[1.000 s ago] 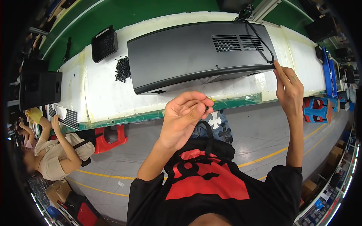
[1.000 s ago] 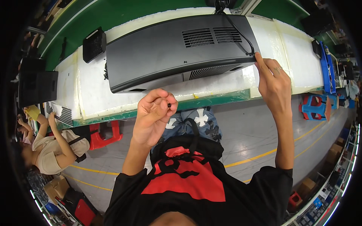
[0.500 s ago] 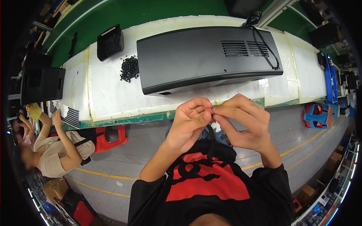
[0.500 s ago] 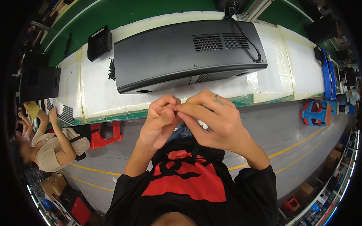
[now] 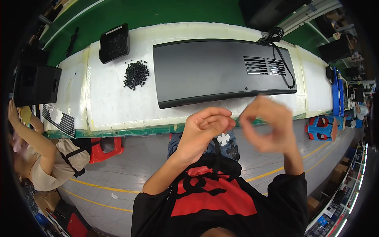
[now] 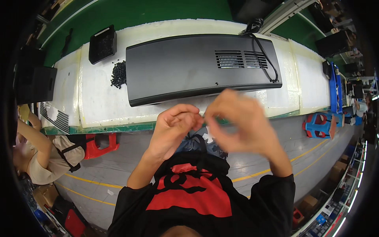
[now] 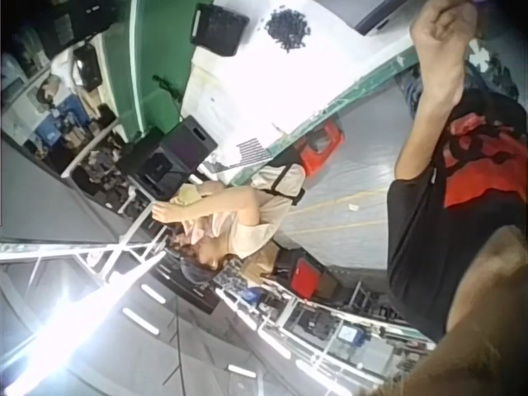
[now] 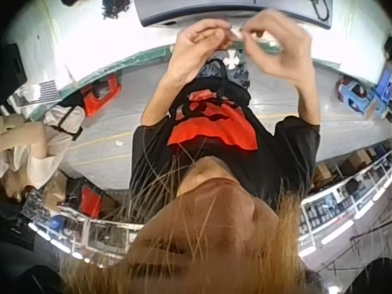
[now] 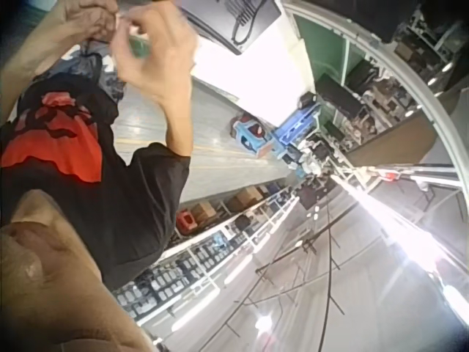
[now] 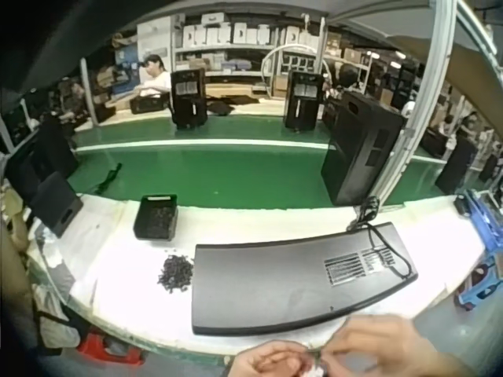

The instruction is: Applying small rubber feet to the bottom of an electronic housing on an assembly line.

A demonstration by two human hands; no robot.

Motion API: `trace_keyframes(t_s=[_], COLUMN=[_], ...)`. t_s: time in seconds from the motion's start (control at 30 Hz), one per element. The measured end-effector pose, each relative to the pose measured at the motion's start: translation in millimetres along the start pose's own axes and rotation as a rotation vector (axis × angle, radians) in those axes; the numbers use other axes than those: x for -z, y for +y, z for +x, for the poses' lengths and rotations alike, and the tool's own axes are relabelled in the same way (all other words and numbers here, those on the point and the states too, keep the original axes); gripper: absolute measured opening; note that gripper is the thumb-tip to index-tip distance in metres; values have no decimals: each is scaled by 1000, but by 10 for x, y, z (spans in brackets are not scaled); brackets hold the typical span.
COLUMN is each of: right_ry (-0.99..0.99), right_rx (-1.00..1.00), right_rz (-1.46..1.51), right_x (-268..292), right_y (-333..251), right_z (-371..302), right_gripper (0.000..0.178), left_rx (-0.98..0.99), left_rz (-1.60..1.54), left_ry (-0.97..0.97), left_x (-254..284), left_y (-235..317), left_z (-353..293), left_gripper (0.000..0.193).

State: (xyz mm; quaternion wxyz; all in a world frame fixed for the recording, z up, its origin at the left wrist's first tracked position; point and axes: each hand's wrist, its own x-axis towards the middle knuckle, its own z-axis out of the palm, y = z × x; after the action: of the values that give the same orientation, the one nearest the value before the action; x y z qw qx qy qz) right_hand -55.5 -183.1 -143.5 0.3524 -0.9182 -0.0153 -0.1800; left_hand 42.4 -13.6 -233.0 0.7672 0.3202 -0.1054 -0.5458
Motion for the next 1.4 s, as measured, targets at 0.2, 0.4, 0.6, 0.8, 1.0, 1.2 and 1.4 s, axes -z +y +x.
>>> trace_keyframes(t_s=[0.2,0.4,0.6,0.8,1.0,1.2,1.4], right_ry=[-113,-277,-281,-456,-577,-480,-455], right_rx=[-121,-50,-106,-326,-530,-570,-511], right_rz=[-164,-208,-200,-291,-503,-396,-324], right_x=[331,292,317,310,244,299,330], right_y=[316,258,236,194,70,153,241], right_z=[340,512,438,796,980,851,808], right_gripper=[10,10,12,24,32,28,27], left_rx=[-55,-94,-181,-400,-590,-641,-730], left_rz=[214,261,346,1020,1524,1601,1402], left_ry=[58,234,400,713,821,714,762], left_x=[287,686,1020,1674,2357,2450,2407], left_y=[-87,-303,-178,657,1214,1227,1238], left_z=[-286,-727,-950,-518,-51,35,-85], left_gripper=[23,23,23,18,19,17,16])
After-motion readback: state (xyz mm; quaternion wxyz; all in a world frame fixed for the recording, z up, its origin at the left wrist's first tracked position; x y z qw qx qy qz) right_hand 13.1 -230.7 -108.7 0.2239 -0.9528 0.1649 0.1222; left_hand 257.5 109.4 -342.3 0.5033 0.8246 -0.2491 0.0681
